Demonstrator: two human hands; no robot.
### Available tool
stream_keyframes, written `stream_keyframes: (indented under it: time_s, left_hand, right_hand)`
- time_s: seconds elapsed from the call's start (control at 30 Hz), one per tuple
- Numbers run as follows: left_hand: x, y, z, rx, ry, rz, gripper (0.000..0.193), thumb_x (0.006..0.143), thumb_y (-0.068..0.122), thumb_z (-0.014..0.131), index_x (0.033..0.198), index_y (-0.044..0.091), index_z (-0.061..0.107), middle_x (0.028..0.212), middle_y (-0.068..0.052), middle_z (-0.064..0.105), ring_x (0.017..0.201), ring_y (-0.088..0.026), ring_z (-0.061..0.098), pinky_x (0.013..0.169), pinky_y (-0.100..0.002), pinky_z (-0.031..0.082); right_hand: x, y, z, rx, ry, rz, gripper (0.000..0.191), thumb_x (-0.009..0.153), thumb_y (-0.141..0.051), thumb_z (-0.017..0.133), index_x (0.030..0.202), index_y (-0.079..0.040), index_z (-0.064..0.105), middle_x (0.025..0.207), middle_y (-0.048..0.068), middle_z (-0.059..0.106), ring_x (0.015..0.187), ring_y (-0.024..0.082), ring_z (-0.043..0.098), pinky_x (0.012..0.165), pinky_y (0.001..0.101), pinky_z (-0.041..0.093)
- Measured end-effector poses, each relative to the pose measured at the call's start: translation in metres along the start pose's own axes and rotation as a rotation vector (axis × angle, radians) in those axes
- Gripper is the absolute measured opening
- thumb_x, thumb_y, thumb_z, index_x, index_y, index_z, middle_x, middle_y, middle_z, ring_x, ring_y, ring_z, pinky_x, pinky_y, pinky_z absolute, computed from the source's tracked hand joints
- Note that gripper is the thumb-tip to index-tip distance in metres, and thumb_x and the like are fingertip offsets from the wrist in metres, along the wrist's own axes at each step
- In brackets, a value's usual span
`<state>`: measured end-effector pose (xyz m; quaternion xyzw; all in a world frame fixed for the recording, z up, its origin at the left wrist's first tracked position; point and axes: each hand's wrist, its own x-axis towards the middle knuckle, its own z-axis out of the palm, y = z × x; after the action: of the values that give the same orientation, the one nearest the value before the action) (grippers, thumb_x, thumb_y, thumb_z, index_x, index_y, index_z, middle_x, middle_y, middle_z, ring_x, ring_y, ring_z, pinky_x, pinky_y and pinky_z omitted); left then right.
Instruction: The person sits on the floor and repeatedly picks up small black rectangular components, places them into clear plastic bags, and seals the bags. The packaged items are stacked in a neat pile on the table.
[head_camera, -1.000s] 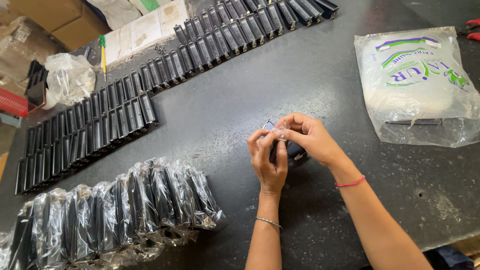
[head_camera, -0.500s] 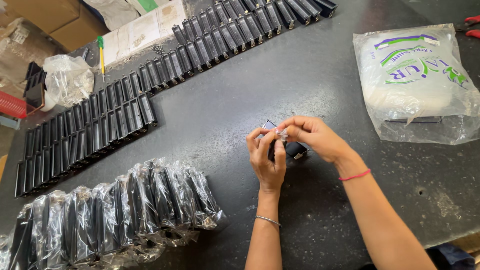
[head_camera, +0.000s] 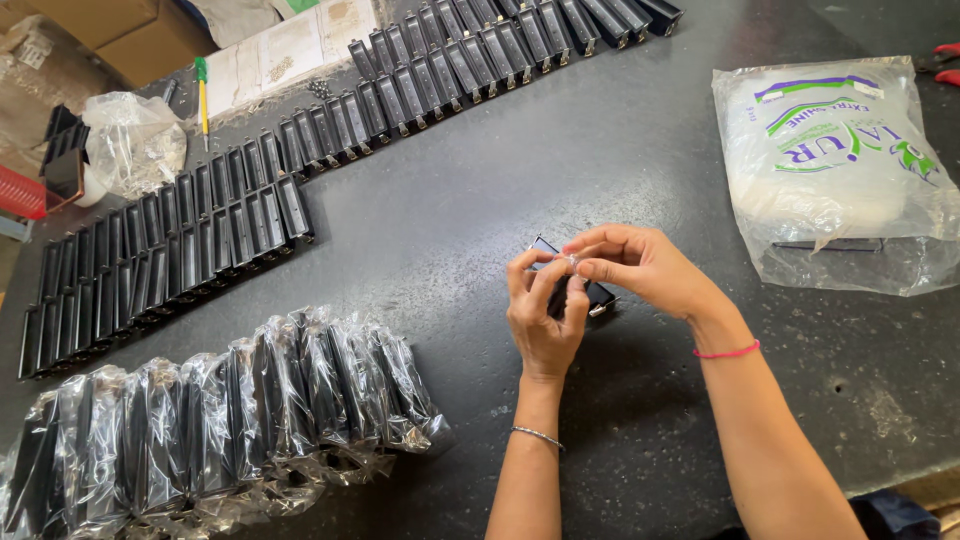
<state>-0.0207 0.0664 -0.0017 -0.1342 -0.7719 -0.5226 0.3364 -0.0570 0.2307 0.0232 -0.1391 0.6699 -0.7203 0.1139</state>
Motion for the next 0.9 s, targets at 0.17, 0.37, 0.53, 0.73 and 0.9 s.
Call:
stream_keyframes:
  time_s: [0.17,0.37,0.53,0.73,0.9]
  left_hand:
    - [0.001,0.001,0.002,0.028,-0.003,-0.016,0.022,0.087,0.010,0.072,0.109,0.012,0.070,0.117,-0.008,0.062,0.084,-0.021,0.071,0.071,-0.034,0.060]
    - [-0.006,-0.004,-0.001,0.011,-0.001,0.064,0.031,0.093,0.012,0.072,0.122,0.012,0.061,0.125,-0.008,0.056,0.090,-0.024,0.070,0.074,-0.035,0.059]
    - [-0.006,-0.006,0.001,0.042,-0.028,0.048,0.021,0.093,0.011,0.073,0.113,0.015,0.067,0.122,-0.008,0.057,0.076,-0.019,0.071,0.067,-0.034,0.058]
    - [-0.004,-0.003,-0.002,-0.005,0.013,-0.038,0.019,0.090,0.012,0.071,0.108,0.012,0.064,0.114,-0.006,0.060,0.081,-0.020,0.070,0.069,-0.034,0.058]
    - [-0.001,0.001,-0.004,-0.024,0.032,-0.091,0.019,0.086,0.013,0.071,0.104,0.013,0.063,0.110,-0.006,0.062,0.081,-0.022,0.070,0.070,-0.035,0.057]
  right_hand:
    - [-0.008,-0.014,0.014,-0.489,0.150,-0.119,0.029,0.096,-0.018,0.068,0.123,-0.008,0.074,0.091,0.006,0.077,0.081,0.011,0.069,0.074,0.0268,0.056]
    - [-0.005,-0.015,0.020,-0.475,0.165,-0.177,0.027,0.093,-0.010,0.070,0.120,-0.006,0.074,0.100,0.006,0.079,0.088,0.011,0.072,0.077,0.0271,0.058]
    - [-0.002,-0.003,0.015,-0.319,0.162,-0.156,0.019,0.094,-0.003,0.066,0.113,-0.004,0.070,0.101,0.006,0.078,0.099,0.012,0.075,0.086,0.0271,0.060]
    - [0.005,0.017,0.009,-0.159,0.097,-0.155,0.019,0.096,0.004,0.061,0.109,-0.002,0.073,0.104,0.007,0.074,0.099,0.013,0.069,0.090,0.0281,0.057]
    - [0.003,0.014,0.003,-0.208,0.033,-0.155,0.019,0.096,0.003,0.060,0.107,-0.002,0.075,0.112,0.006,0.077,0.105,0.012,0.068,0.094,0.0285,0.055]
